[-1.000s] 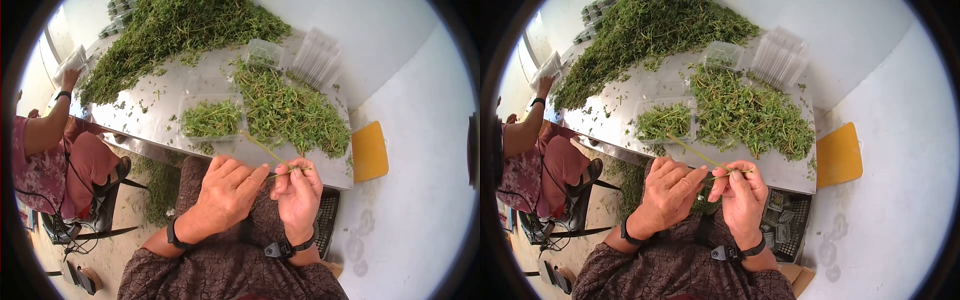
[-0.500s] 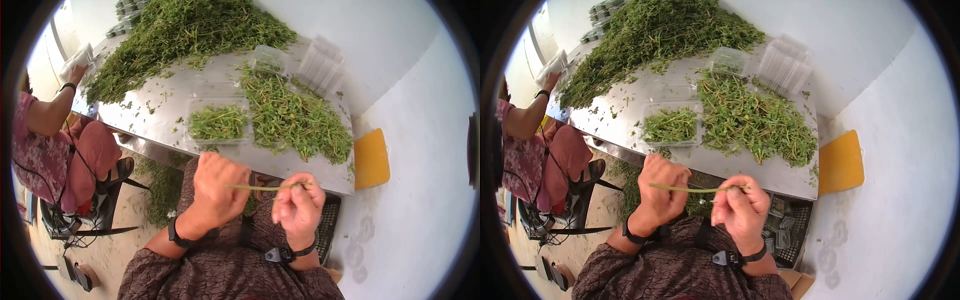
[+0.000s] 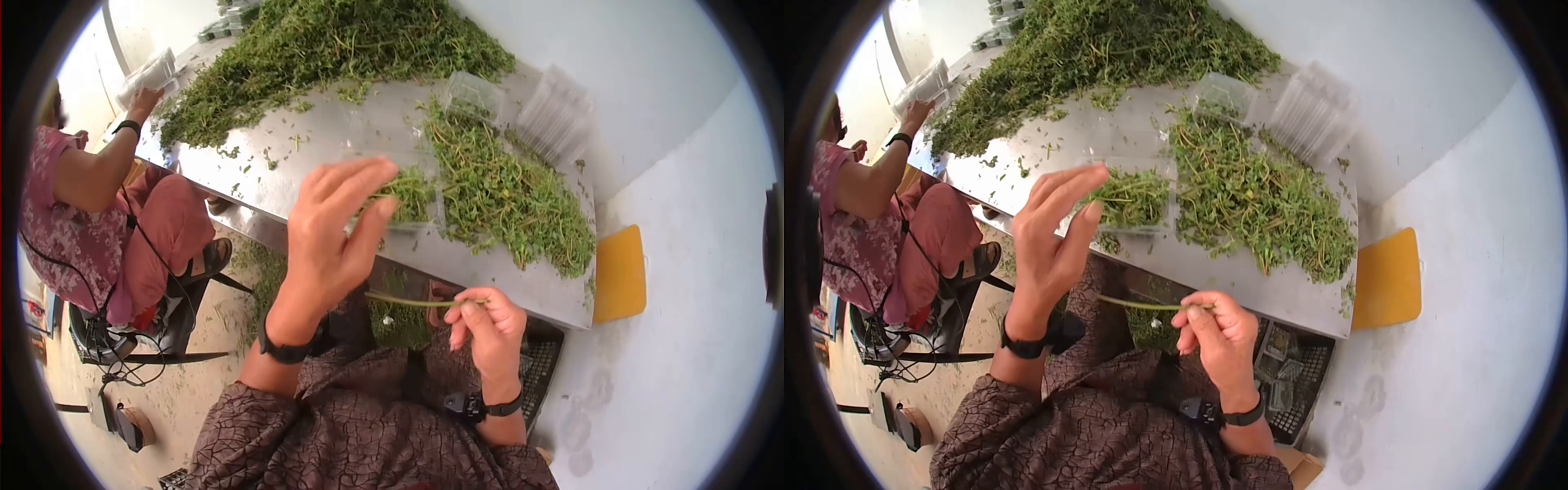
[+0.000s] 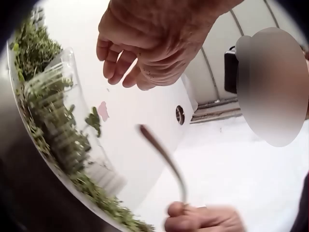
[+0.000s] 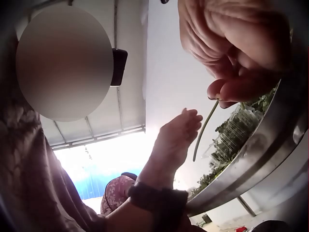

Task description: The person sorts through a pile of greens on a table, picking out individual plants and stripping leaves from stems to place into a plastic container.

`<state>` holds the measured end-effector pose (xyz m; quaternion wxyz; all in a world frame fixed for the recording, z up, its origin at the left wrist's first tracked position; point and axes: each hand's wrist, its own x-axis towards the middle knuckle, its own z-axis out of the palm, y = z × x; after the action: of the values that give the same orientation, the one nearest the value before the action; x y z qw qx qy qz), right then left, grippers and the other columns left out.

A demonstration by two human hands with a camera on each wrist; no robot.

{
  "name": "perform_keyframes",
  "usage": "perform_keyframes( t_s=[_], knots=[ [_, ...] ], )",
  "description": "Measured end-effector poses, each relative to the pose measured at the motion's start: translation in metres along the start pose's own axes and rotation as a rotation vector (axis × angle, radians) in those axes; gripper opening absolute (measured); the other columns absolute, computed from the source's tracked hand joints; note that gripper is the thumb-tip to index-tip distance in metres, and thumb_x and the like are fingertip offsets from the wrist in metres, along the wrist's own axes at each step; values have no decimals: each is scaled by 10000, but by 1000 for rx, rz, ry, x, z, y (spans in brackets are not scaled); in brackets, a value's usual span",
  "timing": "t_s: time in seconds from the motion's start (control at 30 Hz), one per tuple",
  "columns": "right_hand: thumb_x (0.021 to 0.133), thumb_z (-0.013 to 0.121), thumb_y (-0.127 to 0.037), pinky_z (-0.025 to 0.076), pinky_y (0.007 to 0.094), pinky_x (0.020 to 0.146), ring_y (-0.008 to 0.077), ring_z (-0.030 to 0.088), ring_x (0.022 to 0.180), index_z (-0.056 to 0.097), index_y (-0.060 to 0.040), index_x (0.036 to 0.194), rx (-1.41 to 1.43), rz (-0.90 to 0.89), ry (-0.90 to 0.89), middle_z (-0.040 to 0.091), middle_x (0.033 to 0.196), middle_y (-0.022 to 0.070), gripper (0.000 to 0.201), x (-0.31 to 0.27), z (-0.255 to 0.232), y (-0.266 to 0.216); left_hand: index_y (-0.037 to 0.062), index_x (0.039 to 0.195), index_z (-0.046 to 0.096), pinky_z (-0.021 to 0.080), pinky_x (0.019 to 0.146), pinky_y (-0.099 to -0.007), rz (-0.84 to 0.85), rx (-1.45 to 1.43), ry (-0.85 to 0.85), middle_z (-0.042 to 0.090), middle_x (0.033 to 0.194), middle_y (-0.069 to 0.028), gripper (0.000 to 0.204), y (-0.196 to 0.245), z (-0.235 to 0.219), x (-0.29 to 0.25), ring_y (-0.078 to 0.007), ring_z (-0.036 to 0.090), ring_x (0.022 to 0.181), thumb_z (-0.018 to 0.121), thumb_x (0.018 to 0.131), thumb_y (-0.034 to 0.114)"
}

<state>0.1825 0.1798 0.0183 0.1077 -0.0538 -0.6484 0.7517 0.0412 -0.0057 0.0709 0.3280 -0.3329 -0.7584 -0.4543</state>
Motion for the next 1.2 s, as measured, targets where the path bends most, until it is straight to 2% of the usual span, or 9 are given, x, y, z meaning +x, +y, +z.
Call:
perform_keyframes(
  t_s=[0.07,0.17,0.3,0.63,0.73,0.9,0.97,1.07,1.2],
  knots=[
    [985,554,-45,488,214,501,83,598,570,627,48,1054,60,4,44,691,819,96,137,2,-2,-4,14,1055,705,510,792,-401,64,-183,-156,704,1006,-140,286,11,-10,-12,-305,649,861,743,776,67],
    [989,552,-55,483,213,494,80,593,562,627,46,1048,22,-33,58,689,818,94,139,3,0,-6,12,1016,704,508,787,-383,193,-124,-354,698,948,-117,260,26,-8,-32,-267,651,859,736,761,47],
    [990,550,-52,491,208,504,78,600,569,626,45,1047,13,-83,21,690,818,92,136,3,5,-6,23,1028,694,494,772,-373,170,-67,-422,687,870,-63,364,25,2,-55,-246,646,821,782,675,14],
    [908,650,-10,476,222,524,83,611,603,660,28,986,-304,-170,21,682,793,70,88,-2,11,-8,7,852,615,437,714,-365,264,-95,-469,525,683,-63,203,26,3,-61,-247,542,672,692,668,46],
    [811,676,59,450,240,521,103,593,572,663,19,862,-627,-347,-30,659,728,64,66,1,12,-5,4,851,615,431,705,-368,307,-40,-439,513,688,-67,203,26,7,-65,-242,530,664,695,671,56],
    [752,695,66,433,272,488,188,586,512,633,-15,805,-746,-553,-18,620,657,104,115,-1,23,-11,8,870,626,468,702,-391,279,-2,-305,501,666,-36,251,28,10,-68,-250,496,597,718,637,4],
    [744,694,68,427,280,480,201,582,506,632,-11,810,-730,-616,-33,617,665,108,120,-2,25,-12,6,891,651,472,681,-359,160,12,-201,553,678,-37,243,28,4,-64,-230,525,612,682,653,-36],
    [836,675,24,449,242,485,139,599,522,645,15,865,-665,-552,-25,651,697,91,43,-6,19,-11,26,932,681,439,665,-350,-49,-220,-56,607,735,-59,219,23,-3,-55,-243,559,658,732,722,-8],
    [923,636,-22,485,213,520,95,619,566,653,45,934,-620,-478,-38,679,766,89,70,-3,17,-12,32,1045,700,451,694,-359,24,-97,77,679,836,-75,257,9,-9,-29,-263,587,703,705,794,-23]
  ],
)
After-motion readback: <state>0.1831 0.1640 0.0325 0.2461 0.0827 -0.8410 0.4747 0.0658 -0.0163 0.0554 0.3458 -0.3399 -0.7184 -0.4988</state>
